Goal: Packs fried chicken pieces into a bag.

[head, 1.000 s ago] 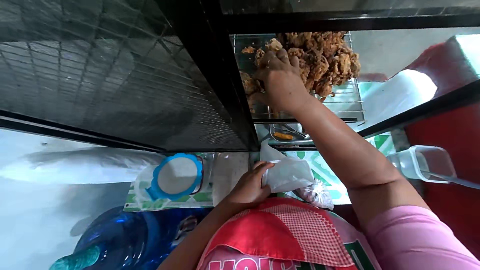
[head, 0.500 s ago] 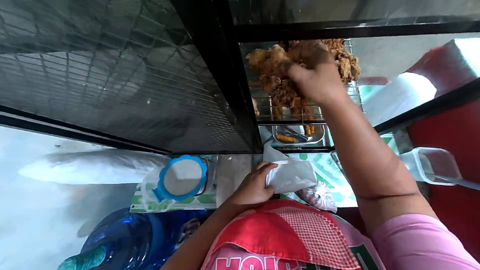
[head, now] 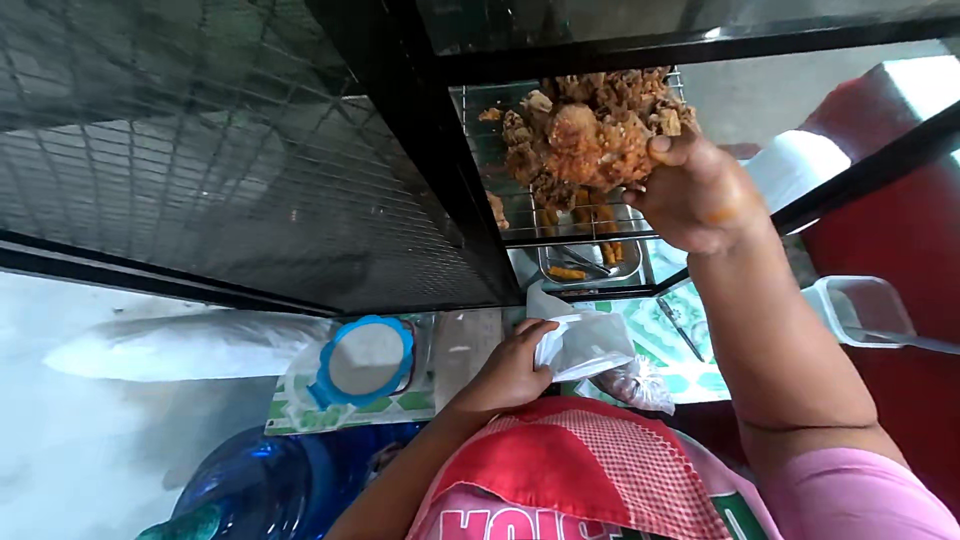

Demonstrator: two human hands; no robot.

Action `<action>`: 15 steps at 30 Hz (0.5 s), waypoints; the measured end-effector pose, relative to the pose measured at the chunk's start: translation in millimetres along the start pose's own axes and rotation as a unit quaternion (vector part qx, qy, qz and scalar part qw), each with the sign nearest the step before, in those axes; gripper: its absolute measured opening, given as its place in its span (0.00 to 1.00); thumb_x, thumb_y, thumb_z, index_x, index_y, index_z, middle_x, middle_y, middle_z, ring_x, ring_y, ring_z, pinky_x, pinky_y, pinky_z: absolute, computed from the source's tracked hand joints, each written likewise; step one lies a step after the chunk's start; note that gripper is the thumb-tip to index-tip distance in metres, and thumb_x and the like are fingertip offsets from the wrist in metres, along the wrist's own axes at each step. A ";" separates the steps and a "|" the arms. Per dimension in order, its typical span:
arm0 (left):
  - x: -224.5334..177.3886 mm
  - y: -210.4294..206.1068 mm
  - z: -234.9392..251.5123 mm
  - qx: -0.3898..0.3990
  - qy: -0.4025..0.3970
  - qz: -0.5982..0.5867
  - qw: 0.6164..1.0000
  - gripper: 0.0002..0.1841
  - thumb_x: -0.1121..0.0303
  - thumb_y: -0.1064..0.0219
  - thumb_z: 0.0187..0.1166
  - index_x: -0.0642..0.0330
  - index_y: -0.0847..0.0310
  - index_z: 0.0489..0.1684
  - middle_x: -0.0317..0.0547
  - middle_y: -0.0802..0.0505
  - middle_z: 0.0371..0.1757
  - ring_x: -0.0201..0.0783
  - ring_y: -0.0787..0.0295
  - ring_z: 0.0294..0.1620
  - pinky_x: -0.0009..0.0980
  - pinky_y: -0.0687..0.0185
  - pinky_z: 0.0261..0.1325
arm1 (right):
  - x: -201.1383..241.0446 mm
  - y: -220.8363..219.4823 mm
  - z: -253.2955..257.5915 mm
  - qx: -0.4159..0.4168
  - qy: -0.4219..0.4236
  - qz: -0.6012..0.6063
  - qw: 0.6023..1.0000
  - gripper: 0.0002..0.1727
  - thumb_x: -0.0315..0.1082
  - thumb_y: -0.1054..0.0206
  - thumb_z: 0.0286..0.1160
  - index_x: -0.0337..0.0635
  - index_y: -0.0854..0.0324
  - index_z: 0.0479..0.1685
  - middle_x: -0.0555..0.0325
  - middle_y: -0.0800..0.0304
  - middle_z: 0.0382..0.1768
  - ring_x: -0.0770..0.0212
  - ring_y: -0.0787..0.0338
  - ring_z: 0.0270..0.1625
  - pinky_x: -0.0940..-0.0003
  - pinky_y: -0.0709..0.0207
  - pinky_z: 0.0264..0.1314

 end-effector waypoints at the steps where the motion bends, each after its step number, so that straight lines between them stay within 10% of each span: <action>1: -0.1 -0.2 -0.2 0.001 0.002 0.001 1.000 0.35 0.76 0.32 0.66 0.58 0.28 0.82 0.55 0.24 0.80 0.46 0.18 0.71 0.44 0.17 0.68 | -0.8 1.0 -2.8 0.003 0.007 -0.003 1.000 0.12 0.42 0.37 0.73 0.51 0.20 0.51 0.65 0.11 0.51 0.67 0.13 0.57 0.65 0.18 0.59; 6: -2.7 0.1 -2.6 -0.004 0.011 0.000 1.000 0.35 0.76 0.32 0.67 0.57 0.29 0.82 0.54 0.25 0.81 0.46 0.18 0.70 0.44 0.17 0.67 | -11.3 4.5 -27.8 0.005 0.214 -0.157 0.964 0.13 0.37 0.29 0.68 0.43 0.13 0.49 0.63 0.14 0.59 0.69 0.13 0.61 0.67 0.15 0.64; 12: -7.3 8.8 -2.1 -0.020 0.026 0.001 0.999 0.37 0.76 0.32 0.67 0.55 0.32 0.85 0.55 0.26 0.83 0.47 0.19 0.72 0.45 0.17 0.68 | -38.2 1.8 -66.5 -0.120 0.531 -0.525 0.654 0.15 0.40 0.23 0.68 0.43 0.15 0.49 0.44 0.19 0.57 0.45 0.23 0.67 0.51 0.34 0.74; 15: -10.7 11.2 -0.2 -0.027 0.036 0.004 0.999 0.37 0.75 0.32 0.69 0.53 0.34 0.87 0.53 0.28 0.85 0.46 0.20 0.74 0.45 0.18 0.70 | -52.7 6.9 -75.8 -0.144 0.581 -0.528 0.602 0.14 0.38 0.22 0.69 0.47 0.15 0.51 0.51 0.21 0.59 0.52 0.25 0.69 0.57 0.37 0.76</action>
Point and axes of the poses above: each hand's wrist, its own z-axis towards the middle knuckle, its own y-axis out of the back of the hand, x = y × z, the point moved 2 cm from there along z, towards the middle knuckle
